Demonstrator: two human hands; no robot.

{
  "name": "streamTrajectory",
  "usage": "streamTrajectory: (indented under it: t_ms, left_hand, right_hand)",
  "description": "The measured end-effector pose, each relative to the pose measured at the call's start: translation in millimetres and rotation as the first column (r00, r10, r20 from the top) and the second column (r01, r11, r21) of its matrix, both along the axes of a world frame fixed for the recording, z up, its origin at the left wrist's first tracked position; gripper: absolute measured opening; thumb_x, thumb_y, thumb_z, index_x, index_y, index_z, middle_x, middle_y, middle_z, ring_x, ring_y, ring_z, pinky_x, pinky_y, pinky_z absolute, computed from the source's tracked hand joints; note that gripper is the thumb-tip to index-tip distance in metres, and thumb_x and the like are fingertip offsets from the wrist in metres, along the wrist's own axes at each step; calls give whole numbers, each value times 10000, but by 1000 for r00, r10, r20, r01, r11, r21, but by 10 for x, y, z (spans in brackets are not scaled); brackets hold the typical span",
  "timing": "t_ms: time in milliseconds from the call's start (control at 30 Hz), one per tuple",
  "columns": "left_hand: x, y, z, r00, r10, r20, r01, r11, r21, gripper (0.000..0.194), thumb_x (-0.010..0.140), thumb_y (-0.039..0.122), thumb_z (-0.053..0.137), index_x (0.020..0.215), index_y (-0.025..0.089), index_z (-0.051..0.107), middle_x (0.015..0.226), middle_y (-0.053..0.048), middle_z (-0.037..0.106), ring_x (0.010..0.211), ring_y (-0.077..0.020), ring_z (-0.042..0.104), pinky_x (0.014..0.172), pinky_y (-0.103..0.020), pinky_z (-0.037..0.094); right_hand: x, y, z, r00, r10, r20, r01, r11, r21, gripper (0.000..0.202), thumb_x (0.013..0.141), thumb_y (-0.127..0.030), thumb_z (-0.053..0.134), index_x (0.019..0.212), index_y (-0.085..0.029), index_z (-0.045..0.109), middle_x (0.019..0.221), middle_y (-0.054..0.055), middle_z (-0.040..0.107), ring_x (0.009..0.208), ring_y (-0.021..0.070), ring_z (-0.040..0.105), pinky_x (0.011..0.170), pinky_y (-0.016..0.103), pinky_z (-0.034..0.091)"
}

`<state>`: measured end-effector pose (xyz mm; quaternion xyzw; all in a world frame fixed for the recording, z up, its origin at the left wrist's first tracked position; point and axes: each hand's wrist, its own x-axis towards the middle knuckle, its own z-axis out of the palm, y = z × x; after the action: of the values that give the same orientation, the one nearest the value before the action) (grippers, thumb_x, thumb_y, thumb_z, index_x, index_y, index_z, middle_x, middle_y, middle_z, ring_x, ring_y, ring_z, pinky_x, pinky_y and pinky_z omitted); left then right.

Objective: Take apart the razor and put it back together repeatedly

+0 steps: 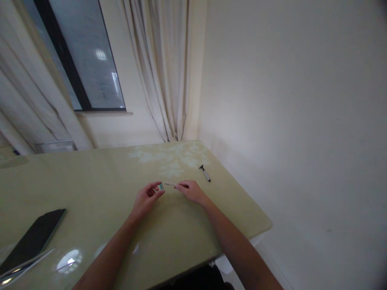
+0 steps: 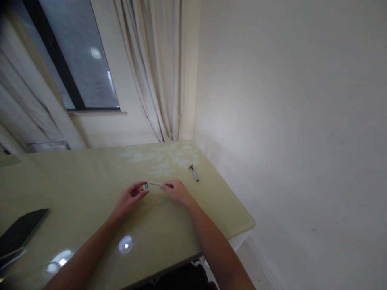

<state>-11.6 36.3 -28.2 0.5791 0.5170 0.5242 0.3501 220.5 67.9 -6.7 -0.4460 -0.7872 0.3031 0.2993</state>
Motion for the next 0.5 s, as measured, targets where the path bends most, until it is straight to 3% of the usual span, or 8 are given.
streamTrajectory:
  t_ms: [100,200,333,500]
  left_hand:
    - [-2,4,-18,1000,-10,-15,10,1000,15,609,679,590,822,1102,159,741,808,7,590,626,-116,530,561,-236,411]
    - [12,0,-22,999,-16,-51,16,1000,11,592,674,587,823,1083,164,750,788,12,590,608,-116,514,558,-238,403]
    - [66,-12,-37,998,-53,-40,54,998,18,562,704,561,814,1102,170,751,788,6,599,611,-123,523,563,-242,405]
    - [124,-21,-83,993,-109,-45,111,993,34,493,718,520,823,1071,181,758,767,5,609,605,-126,519,566,-245,402]
  right_hand:
    - [-16,3,0,998,58,-29,-59,998,-27,318,961,-370,592,914,-151,817,660,-14,589,629,117,474,592,231,296]
    - [-16,-21,1,1000,-10,11,10,1000,-3,319,942,-353,603,792,-147,795,609,-23,537,609,115,449,587,236,279]
    - [49,-99,-8,999,37,-34,-38,999,-32,320,947,-377,593,847,-160,806,611,-28,542,608,121,446,577,239,287]
    - [113,-156,-42,997,-79,-10,79,996,47,317,950,-360,594,830,-155,803,685,9,635,664,143,507,613,249,326]
